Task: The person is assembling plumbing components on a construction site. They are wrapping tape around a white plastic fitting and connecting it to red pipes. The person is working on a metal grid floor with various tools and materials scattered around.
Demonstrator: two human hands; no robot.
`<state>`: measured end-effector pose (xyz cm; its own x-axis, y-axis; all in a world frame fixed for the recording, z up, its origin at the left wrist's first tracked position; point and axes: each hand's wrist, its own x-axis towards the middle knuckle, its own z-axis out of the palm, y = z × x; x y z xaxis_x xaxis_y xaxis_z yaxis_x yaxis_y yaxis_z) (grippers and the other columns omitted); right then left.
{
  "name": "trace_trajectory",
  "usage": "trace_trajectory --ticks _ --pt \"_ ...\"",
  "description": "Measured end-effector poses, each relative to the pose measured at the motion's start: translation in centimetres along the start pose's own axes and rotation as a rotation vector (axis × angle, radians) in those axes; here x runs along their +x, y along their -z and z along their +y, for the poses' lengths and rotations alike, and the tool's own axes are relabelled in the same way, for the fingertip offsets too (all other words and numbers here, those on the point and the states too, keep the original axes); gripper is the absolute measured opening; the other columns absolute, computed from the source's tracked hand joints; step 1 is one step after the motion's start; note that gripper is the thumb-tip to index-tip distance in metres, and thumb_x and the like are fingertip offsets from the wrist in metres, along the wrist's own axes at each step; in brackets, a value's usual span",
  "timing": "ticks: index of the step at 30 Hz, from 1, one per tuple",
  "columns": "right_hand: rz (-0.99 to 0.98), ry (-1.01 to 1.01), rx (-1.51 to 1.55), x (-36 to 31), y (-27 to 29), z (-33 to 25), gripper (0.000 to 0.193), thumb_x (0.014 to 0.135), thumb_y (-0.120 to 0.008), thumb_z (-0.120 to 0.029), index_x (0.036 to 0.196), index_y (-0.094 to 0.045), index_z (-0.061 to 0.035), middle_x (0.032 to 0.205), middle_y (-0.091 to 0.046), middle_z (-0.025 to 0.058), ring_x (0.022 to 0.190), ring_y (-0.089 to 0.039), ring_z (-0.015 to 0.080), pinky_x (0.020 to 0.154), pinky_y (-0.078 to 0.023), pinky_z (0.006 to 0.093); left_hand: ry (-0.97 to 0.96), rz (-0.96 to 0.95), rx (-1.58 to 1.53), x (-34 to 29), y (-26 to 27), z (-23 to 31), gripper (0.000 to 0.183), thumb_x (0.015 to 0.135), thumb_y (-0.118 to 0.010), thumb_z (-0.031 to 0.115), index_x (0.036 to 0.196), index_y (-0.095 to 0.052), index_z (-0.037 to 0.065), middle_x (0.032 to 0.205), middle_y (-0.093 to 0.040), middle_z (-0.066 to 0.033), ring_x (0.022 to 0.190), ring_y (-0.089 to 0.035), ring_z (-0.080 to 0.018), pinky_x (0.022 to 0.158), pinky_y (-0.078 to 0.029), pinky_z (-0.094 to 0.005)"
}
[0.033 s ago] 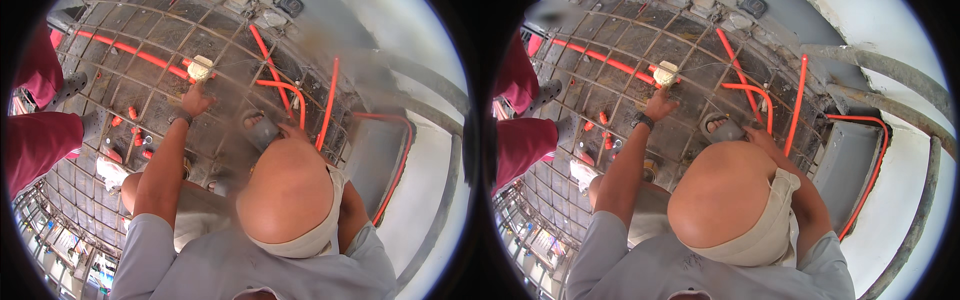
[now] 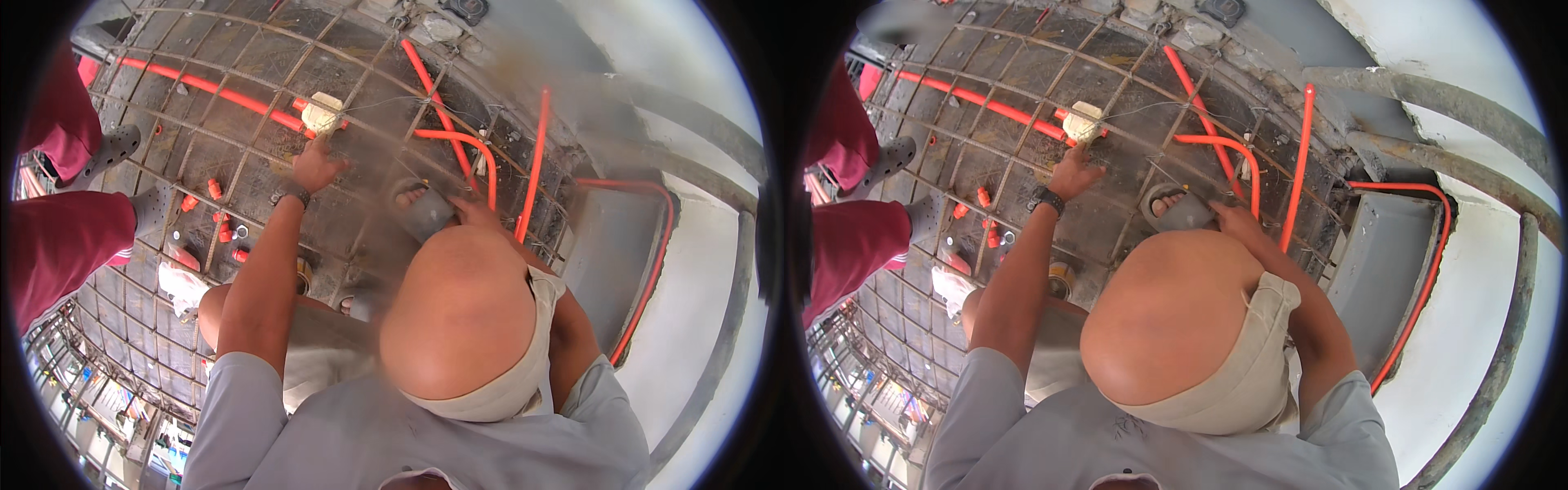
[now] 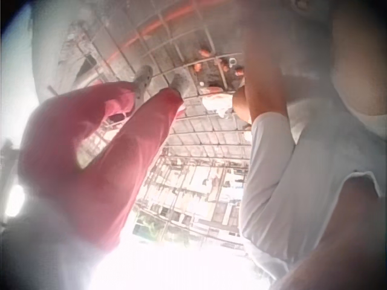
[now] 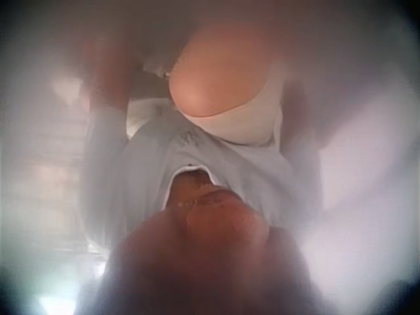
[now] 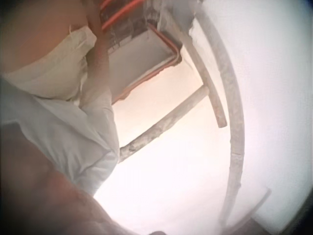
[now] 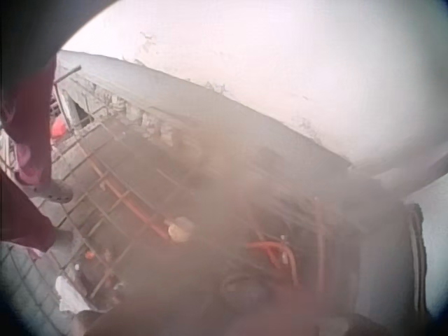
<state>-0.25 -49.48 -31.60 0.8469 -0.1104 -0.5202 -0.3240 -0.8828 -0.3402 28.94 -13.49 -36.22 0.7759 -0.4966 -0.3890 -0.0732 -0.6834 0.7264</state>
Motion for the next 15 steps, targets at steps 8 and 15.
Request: trace_trajectory --ticks 8,15 --pt "-0.086 -0.204 -0.135 5.5 3.5 -3.3 0.042 0.091 -0.08 -0.032 0.128 -0.076 -0.0114 0.11 -0.078 0.0159 0.109 -0.073 0.0389 0.093 -0.057 0.0537 -0.047 -0.088 -0.029 1.3 1.1 -0.3 0.105 0.084 -0.088 0.038 0.164 -0.036 -0.008 0.15 -0.06 -0.0274 0.119 -0.072 -0.0284 0.102 -0.056 -0.0401" --pt "0.084 -0.186 -0.35 5.0 1.1 -3.9 0.026 0.092 -0.078 -0.035 0.104 -0.081 -0.0124 0.098 -0.078 0.0146 0.097 -0.077 0.0348 0.081 -0.06 0.052 -0.07 -0.029 -0.132 0.6 0.5 -1.2 0.092 0.084 -0.085 0.045 0.159 -0.048 0.005 0.143 -0.063 -0.0257 0.136 -0.059 -0.0379 0.115 -0.041 -0.0504"
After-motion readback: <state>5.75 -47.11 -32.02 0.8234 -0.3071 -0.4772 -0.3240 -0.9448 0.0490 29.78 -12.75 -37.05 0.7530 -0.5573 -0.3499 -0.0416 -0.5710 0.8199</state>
